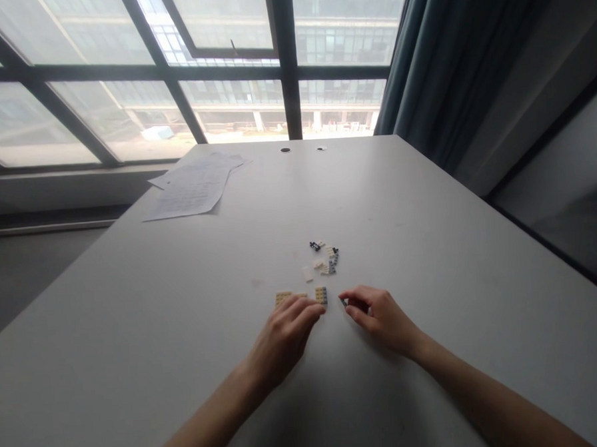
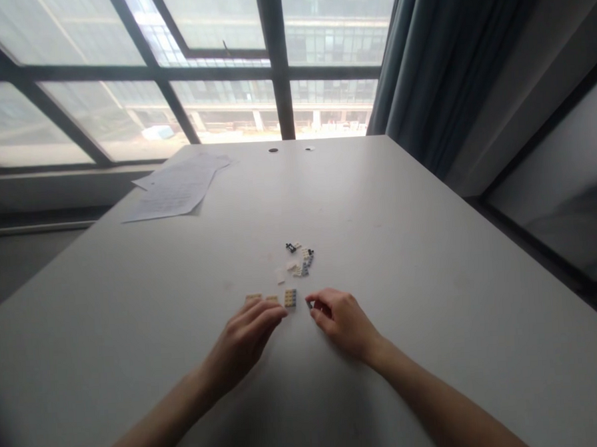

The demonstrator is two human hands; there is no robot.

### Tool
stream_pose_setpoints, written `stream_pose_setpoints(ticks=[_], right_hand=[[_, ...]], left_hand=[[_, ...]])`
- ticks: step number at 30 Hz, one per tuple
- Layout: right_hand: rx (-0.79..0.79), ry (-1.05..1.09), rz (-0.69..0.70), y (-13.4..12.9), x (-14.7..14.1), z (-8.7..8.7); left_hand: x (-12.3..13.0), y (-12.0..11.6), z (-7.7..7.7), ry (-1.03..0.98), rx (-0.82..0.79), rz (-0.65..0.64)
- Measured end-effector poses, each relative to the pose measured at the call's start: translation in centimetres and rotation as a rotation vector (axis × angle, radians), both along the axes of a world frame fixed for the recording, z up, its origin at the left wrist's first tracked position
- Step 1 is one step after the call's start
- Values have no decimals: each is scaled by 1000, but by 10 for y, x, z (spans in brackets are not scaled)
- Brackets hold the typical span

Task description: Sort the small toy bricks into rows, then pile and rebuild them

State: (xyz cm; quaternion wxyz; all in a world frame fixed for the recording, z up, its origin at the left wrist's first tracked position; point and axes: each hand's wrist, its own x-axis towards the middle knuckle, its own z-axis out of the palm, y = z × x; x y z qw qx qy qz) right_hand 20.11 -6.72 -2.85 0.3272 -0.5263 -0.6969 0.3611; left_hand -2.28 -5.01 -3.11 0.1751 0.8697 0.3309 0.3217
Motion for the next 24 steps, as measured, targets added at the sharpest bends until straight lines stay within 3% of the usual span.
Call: stream_pose_setpoints(ticks=[3, 7, 16, 24], right_hand=[[102, -210, 67, -4, -5, -3], [170, -344, 97, -7, -12, -8], [173, -335, 125, -4, -5, -12], [167, -303, 99, -2, -10, -13]], left_hand=[[-1, -4, -8, 216, 198, -115], [1, -4, -10, 305, 288, -123], [-5, -6, -16, 253, 218, 22], [1, -7, -18, 304, 253, 27]])
